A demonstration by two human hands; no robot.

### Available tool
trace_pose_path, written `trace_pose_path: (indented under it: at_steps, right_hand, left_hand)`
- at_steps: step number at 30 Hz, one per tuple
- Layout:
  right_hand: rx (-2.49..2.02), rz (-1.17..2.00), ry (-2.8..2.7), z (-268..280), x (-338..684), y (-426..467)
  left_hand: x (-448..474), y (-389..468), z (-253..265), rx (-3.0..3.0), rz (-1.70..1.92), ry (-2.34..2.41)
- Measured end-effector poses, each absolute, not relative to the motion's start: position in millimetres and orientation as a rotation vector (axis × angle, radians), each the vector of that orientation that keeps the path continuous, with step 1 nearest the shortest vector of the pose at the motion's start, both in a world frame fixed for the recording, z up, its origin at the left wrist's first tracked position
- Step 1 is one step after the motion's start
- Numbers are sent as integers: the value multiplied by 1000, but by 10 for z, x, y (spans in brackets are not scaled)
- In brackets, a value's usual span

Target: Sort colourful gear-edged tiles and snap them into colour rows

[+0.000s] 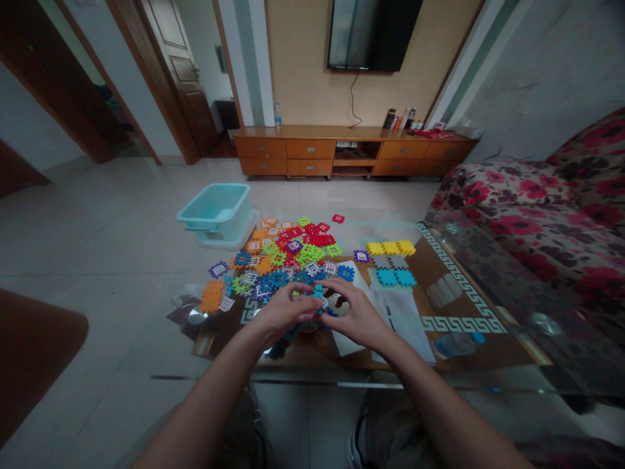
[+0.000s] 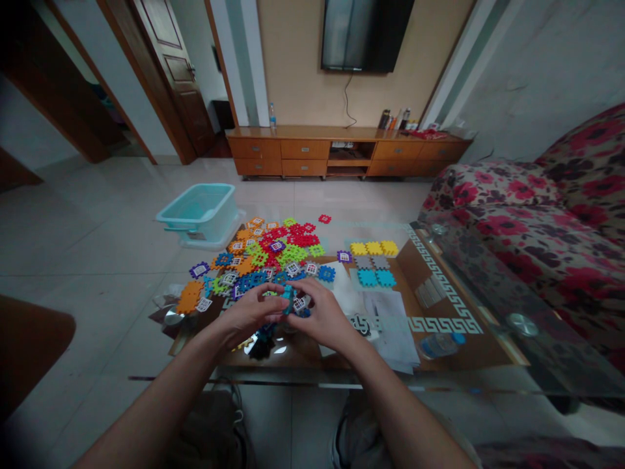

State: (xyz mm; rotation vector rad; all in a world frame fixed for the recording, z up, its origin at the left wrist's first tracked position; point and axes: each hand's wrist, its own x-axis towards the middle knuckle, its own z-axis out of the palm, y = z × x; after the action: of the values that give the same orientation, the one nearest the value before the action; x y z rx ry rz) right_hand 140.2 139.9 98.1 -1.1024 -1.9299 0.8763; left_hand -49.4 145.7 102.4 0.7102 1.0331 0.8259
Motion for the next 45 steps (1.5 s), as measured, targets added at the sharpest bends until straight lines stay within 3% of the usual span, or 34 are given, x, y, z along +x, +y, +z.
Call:
trace_pose_path:
  at_steps: [45]
  right_hand:
    - [-1050,821,-1974,989,1374,1380]
  left_hand:
    - [-456,1463,1047,711,854,1055]
